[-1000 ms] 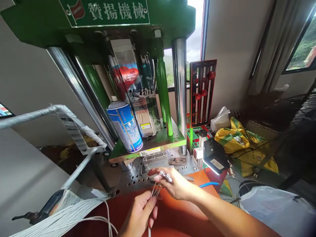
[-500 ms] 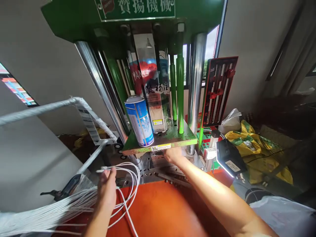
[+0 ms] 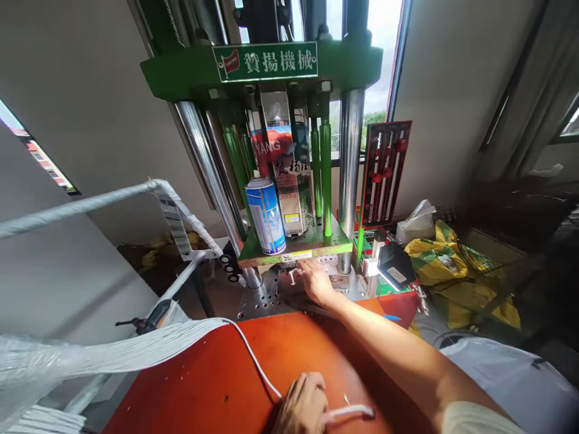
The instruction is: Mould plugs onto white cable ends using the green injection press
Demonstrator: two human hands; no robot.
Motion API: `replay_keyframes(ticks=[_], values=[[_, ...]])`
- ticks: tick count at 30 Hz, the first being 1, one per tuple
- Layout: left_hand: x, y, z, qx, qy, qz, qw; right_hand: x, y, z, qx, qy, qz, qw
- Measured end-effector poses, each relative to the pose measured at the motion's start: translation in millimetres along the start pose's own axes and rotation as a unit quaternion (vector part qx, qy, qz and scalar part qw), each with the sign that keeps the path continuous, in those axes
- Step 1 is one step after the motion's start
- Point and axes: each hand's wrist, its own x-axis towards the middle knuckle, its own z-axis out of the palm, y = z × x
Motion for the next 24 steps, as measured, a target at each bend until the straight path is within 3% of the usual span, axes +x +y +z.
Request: replay_keyframes(ticks=[2,4,7,10,13,15,18,22,24], values=[[7,10,-11.8,-0.115,0.029,-0.095,0.988,-43,-10,-20,0.001,-0.026,-0.031,0.999],[14,16,-23.9,-0.251,0.017,-0.181,0.951,-92,-18,-42,0.001,-0.063,-0.028,0.998],[24,17,-36.5,-0.405,-0.061,-0.24,0.88,-155,-27,-75,-0.012,-0.145,0.013,0.989],[31,17,-39.5,-0.451,-0.106,-0.266,0.845,-184,-37,-97,0.022,-0.168,0.058,0.984],[33,23,-37.9,-0.434,-0.116,-0.252,0.857,-184,-53,-101,0.181,-0.133,0.159,0.961],[34,32,-37.6,-0.408,-0.115,-0.226,0.877,-179,-67,-91,0.307,-0.119,0.223,0.917],[32,48,-41.4,-0.368,-0.093,-0.201,0.903,-176,-87,-64,0.446,-0.083,0.264,0.851],[20,56,-53.7,-0.235,-0.061,-0.182,0.953,-177,-106,-36,0.491,0.022,0.289,0.822],[11,52,-60.0,-0.141,-0.031,-0.145,0.979,-177,-110,-31,0.5,0.041,0.294,0.813]])
